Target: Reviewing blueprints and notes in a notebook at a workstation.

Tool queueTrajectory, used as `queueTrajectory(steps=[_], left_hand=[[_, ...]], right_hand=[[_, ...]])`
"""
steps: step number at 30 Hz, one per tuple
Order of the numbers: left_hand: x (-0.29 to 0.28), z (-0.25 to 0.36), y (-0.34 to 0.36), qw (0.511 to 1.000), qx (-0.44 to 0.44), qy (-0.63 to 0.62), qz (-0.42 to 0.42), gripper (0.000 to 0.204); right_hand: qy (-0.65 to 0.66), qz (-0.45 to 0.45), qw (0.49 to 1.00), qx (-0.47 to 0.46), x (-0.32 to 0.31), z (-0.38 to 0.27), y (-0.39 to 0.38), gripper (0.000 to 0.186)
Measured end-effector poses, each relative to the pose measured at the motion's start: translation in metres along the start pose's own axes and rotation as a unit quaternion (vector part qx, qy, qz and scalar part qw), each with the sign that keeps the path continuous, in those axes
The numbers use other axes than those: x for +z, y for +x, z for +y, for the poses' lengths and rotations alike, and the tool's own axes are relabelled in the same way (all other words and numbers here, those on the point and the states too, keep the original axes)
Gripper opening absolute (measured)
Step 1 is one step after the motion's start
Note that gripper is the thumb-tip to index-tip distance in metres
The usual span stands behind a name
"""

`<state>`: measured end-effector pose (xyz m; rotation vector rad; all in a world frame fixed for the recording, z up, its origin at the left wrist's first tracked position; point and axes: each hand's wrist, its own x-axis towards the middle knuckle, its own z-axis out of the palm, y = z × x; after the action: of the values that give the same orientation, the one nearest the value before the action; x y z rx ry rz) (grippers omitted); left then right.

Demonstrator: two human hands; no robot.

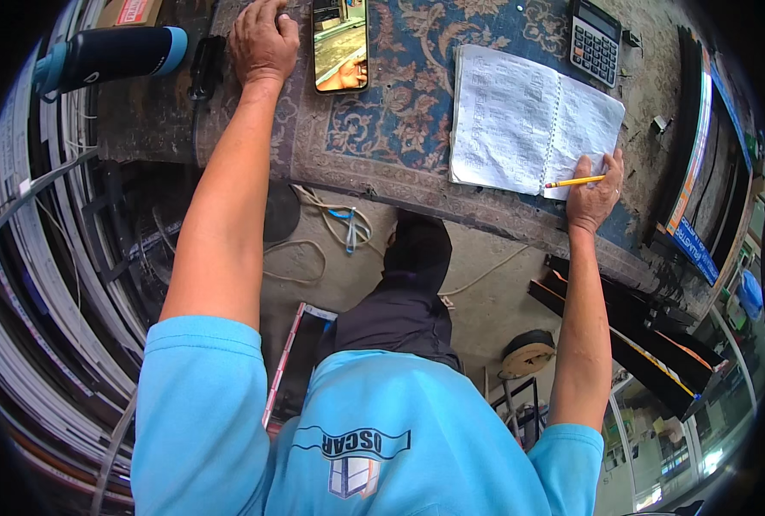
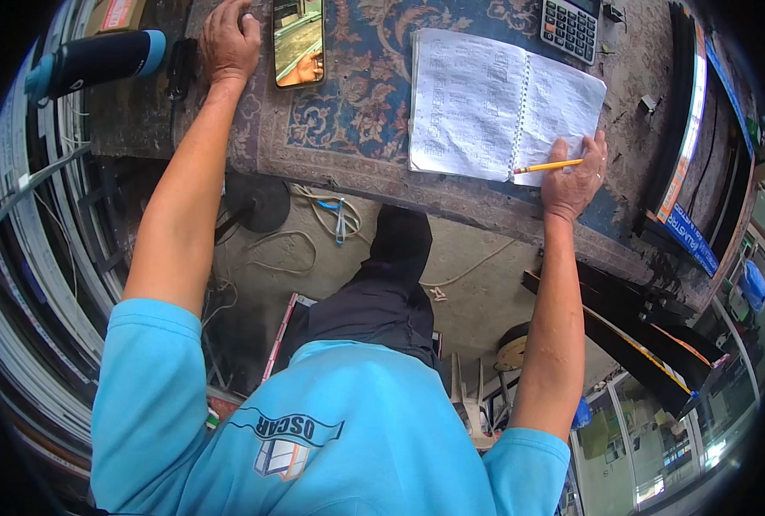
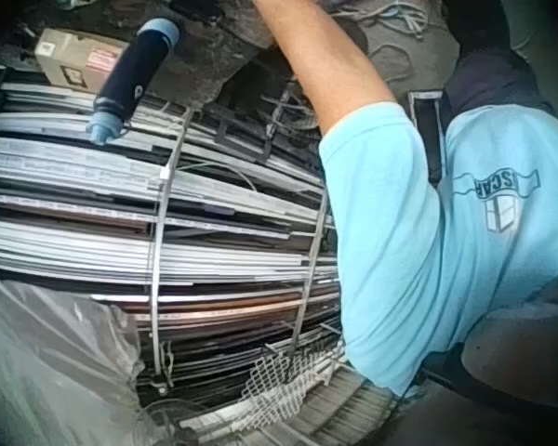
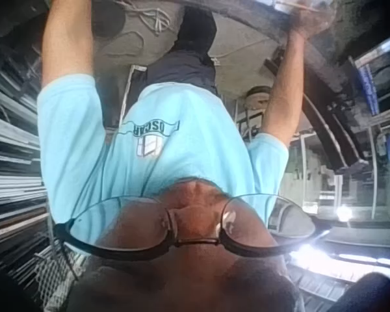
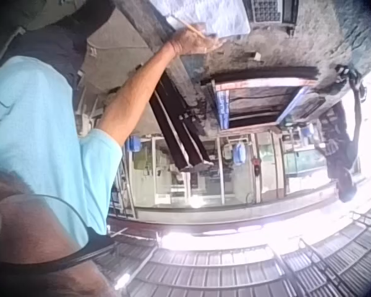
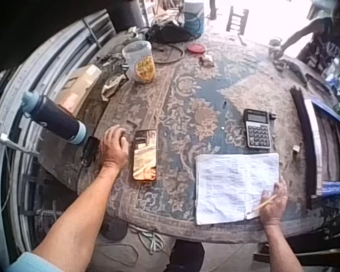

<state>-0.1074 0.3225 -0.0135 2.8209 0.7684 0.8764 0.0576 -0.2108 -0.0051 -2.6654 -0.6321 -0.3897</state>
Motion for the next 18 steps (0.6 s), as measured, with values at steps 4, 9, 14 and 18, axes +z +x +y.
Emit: queueTrajectory(steps=[4, 9, 14, 18], left_hand=[[-0.001, 0.006, 0.000, 1.000, -0.015, 0.011, -0.017, 0.028], [-0.003, 0.007, 0.002, 1.000, -0.016, 0.010, -0.018, 0.028], [0.003, -0.005, -0.001, 0.999, -0.017, 0.004, -0.027, 0.028], [0.013, -0.019, -0.004, 1.000, 0.019, 0.000, -0.005, 0.031]], right_hand=[[0.006, -0.008, 1.000, 0.007, 0.000, -0.004, 0.000, 0.043], [-0.001, -0.010, 1.000, 0.009, -0.002, -0.005, 0.000, 0.043], [0.006, -0.016, 1.000, 0.018, -0.001, -0.006, 0.001, 0.044], [0.006, -0.015, 1.000, 0.021, -0.001, -0.007, 0.000, 0.044]])
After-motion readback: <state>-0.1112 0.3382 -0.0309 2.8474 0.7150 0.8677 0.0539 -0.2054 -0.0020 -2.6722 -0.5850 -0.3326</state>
